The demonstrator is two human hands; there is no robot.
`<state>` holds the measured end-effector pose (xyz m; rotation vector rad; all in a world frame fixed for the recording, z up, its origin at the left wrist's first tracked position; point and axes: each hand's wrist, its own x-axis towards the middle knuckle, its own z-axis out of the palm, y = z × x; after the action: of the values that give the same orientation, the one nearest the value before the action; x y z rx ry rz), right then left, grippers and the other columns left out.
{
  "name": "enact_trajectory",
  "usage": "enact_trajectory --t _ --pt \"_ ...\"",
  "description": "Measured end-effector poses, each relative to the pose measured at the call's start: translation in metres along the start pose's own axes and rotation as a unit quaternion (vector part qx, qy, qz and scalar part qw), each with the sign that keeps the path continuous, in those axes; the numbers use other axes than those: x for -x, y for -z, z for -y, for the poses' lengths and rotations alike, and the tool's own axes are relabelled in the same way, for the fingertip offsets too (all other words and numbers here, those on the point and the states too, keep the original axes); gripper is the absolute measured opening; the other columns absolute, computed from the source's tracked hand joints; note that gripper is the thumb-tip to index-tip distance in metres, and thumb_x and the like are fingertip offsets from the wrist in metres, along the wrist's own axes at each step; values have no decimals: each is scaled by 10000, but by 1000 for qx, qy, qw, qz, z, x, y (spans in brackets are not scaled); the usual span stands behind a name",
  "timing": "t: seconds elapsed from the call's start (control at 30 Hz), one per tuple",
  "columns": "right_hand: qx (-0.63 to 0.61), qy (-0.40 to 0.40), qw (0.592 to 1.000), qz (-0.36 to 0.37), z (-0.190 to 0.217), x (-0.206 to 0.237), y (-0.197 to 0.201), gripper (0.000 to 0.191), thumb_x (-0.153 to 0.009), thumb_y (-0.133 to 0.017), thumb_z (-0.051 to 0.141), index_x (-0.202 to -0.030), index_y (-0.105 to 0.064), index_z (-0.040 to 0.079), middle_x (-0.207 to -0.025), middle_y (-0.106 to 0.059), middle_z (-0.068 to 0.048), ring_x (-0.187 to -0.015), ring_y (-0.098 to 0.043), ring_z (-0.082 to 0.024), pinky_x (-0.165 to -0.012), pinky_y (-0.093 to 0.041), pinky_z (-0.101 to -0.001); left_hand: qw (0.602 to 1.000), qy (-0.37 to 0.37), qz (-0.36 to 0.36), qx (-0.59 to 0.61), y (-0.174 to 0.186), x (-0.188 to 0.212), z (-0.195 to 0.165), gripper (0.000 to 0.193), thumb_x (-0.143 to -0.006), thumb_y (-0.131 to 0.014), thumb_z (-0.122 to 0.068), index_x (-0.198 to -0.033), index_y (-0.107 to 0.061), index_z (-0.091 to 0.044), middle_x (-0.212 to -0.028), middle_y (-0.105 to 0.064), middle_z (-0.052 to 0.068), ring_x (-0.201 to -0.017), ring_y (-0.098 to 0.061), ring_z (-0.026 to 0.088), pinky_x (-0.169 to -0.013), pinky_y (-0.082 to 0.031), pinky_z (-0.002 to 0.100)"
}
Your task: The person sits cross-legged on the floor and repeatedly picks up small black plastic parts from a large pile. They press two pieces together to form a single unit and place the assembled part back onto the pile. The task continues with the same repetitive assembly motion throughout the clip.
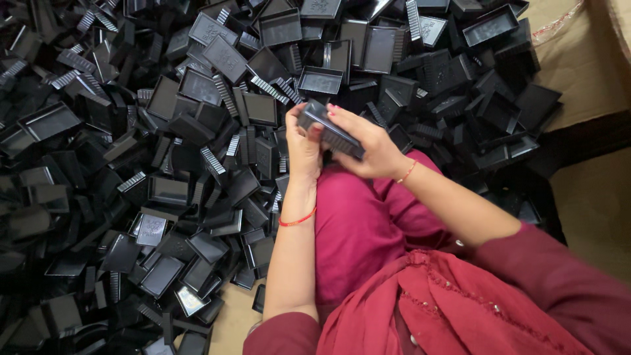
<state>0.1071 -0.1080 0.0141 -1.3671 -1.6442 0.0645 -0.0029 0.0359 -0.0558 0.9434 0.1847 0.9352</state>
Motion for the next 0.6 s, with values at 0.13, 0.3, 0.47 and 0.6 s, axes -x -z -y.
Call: enact_trajectory --t 0.13,0.3,0.47,0.6 --pt "61 0 997 -56 1 8 2 513 -877 -767 52 -1362 -610 -6 -1237 -722 -216 -1072 -737 -311 -893 -595 -345 974 -128 -66 -176 9 -7 5 611 -1015 -614 -580 -1306 -516 -52 -1206 -599 48 -1066 -607 143 -951 -514 273" --pt "-61 -158 984 51 12 17 5 238 -880 -800 148 -1047 -701 8 -723 -740 -94 -592 -744 -144 -572 -562 -256 919 -133 -126 -349 10 -1 2 626 -1121 -425 -585 -924 -595 -15 -776 -532 54 -737 -471 100 -675 -367 239" --pt "15 -166 985 40 37 -13 63 302 -802 -837 161 -1046 -758 1 -688 -706 -109 -552 -666 -153 -544 -537 -287 916 -187 -33 -353 0 -3 -3 743 -1072 -325 -742 -1079 -589 -47 -985 -594 38 -964 -572 93 -902 -459 263" --pt "348 23 922 -169 27 -34 165 73 -935 -743 171 -908 -765 107 -933 -762 -31 -764 -679 -202 -727 -520 -365 972 -46 -15 -231 4 -8 -11 959 -890 -298 -890 -1310 -551 -65 -1252 -623 71 -1081 -601 157 -891 -481 309"
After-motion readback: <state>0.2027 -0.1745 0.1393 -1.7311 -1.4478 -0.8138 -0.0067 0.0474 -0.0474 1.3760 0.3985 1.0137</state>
